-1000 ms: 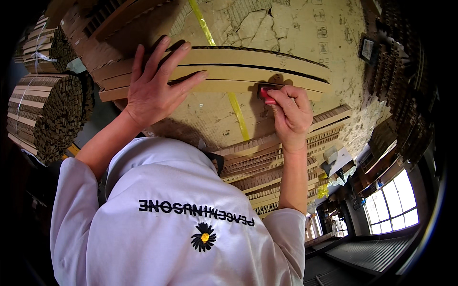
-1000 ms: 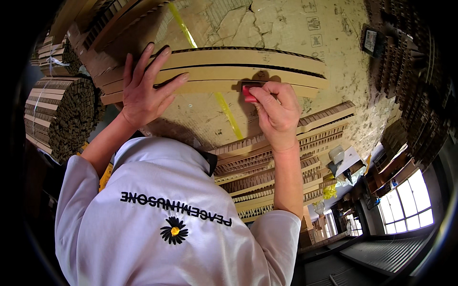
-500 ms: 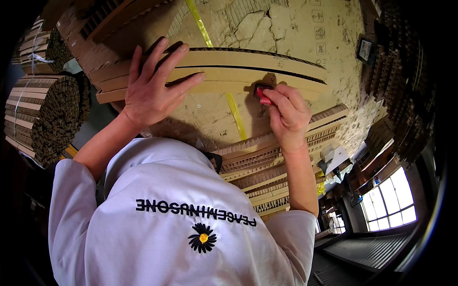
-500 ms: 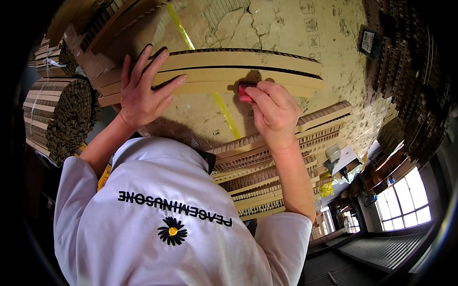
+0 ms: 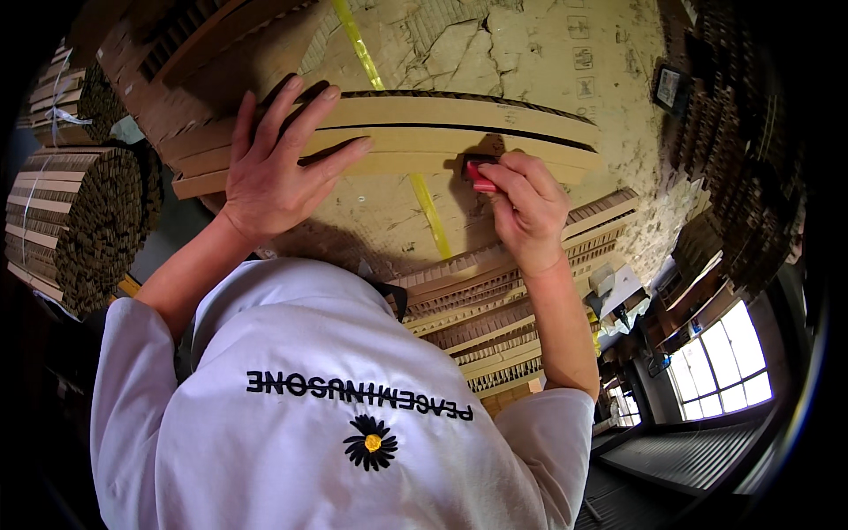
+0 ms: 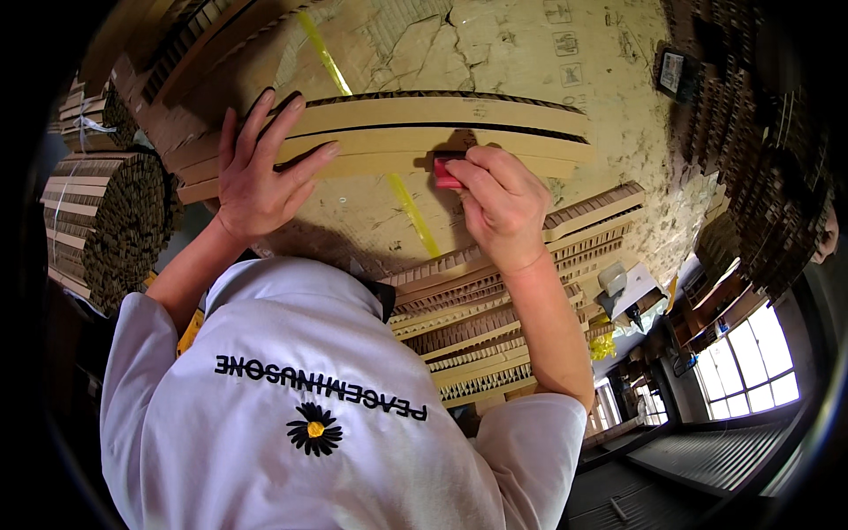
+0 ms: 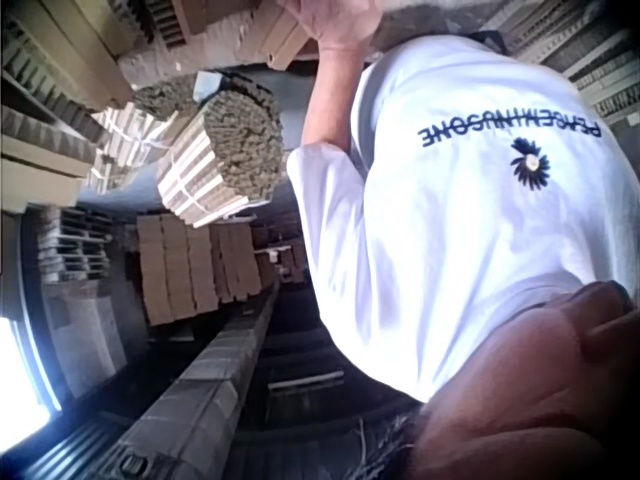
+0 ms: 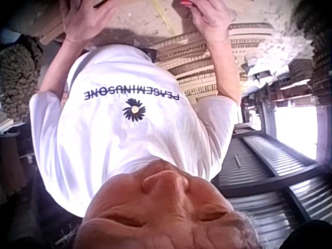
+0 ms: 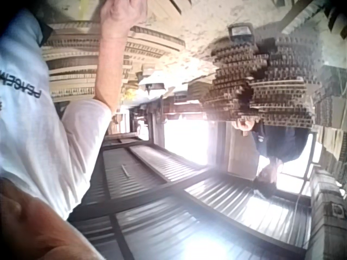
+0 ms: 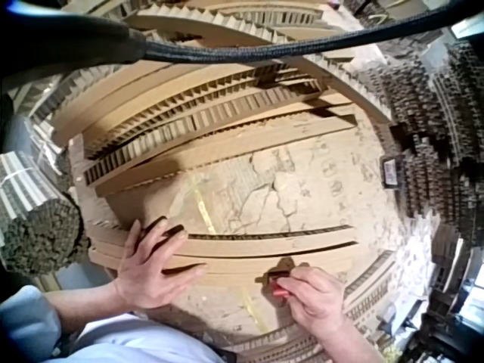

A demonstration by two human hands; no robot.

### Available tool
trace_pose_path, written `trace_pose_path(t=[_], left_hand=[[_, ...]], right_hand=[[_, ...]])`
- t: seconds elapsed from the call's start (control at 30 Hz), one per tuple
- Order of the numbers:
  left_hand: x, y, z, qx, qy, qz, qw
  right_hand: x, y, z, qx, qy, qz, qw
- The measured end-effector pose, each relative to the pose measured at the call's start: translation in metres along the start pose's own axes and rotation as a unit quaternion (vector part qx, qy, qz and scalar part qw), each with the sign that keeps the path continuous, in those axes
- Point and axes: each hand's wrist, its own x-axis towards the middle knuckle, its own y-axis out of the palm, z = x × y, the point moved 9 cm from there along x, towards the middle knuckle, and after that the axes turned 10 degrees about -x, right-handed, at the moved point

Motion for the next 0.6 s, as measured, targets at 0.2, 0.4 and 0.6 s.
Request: trace_pose_path(t=[0.2,0.4,0.6], left_hand=[[-0.003,0.004,0.002,0.0,0.0,0.014,1.0],[-0.001,0.0,0.0,-0.024,0.0,0.04,0.999],[0.0,-0.016,-0.011,-0.011,0.047,0.003,0.999]], right_hand=[[-0.003,0.003,0.0,0.009,0.0,-0.01,1.0],[-0.014,-0.022,-0.009,0.095,0.112,-0.081,0.986],[-0.15,-0.113,-0.044,0.442,0.329,-0.555,0.623]])
